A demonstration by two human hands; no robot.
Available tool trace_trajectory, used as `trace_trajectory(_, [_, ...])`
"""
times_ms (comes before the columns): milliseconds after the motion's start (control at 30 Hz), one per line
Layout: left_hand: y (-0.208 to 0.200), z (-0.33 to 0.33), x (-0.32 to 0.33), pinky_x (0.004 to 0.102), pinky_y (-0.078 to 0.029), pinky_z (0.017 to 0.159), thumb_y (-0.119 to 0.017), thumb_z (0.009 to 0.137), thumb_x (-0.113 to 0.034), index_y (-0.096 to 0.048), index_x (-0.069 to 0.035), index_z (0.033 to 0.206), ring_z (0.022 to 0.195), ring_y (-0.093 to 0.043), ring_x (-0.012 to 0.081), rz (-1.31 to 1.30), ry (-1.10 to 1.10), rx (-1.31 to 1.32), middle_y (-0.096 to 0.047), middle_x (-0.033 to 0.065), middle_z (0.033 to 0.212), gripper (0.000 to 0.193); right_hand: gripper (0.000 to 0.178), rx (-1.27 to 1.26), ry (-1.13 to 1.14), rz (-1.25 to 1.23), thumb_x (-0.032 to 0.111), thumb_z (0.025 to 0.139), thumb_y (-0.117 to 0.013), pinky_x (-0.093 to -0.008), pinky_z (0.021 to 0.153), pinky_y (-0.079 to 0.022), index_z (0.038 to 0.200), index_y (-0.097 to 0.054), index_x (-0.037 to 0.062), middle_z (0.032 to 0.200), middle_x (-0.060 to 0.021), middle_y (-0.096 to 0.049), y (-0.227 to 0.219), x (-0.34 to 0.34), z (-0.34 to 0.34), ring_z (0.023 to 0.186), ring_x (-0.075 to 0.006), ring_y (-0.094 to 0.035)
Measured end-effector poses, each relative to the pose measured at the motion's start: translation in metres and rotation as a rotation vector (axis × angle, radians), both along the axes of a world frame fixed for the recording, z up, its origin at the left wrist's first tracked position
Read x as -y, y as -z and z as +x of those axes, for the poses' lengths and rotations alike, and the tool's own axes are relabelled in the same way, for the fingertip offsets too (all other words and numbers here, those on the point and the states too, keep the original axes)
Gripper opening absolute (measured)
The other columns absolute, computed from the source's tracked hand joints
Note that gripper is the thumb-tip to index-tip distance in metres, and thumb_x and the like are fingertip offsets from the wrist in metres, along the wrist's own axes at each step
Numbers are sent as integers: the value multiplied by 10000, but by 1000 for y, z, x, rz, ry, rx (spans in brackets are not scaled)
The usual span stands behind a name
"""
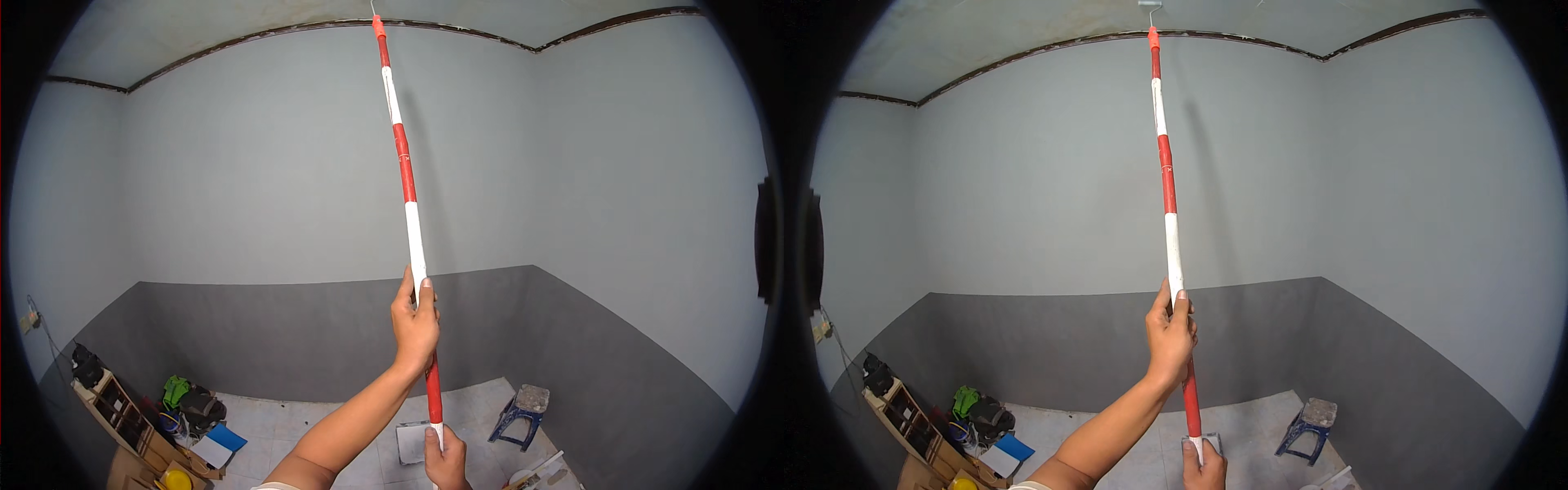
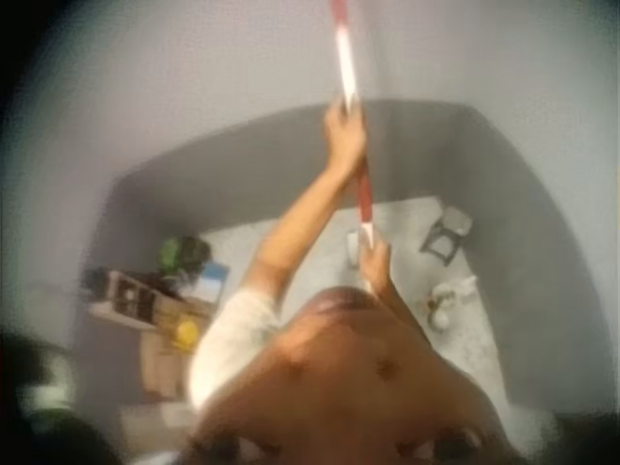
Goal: The person paints the ceiling using a paint roller on an extension pole.
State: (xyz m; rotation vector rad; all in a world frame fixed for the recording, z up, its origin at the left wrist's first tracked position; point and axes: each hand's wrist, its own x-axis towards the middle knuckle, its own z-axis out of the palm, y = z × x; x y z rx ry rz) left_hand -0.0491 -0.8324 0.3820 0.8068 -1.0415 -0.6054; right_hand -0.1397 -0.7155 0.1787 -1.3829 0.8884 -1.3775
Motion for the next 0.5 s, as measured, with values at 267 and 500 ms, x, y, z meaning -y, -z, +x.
trace_trajectory(267, [-5,17,50,212,-346,430,-478,1057,-193,-426,-77,1500,538,-412,36,19,-43,19,-463,-16,804,461,351,-75,135,-215,259,1020,-576,-334,508,-379,768,-538,17,567,-44,-491,-22,46,18,547,-105,-447])
trace_trajectory(500, [-13,30,77,210,-330,420,-473,1056,-205,-520,-78,1392,528,-416,39,14,-46,42,-465,-15,801,361,372,-69,152,-237,278,1023,-572,-349,511,-381,769,-540,7,566,-67,-483,-9,84,35,548,-117,-437])
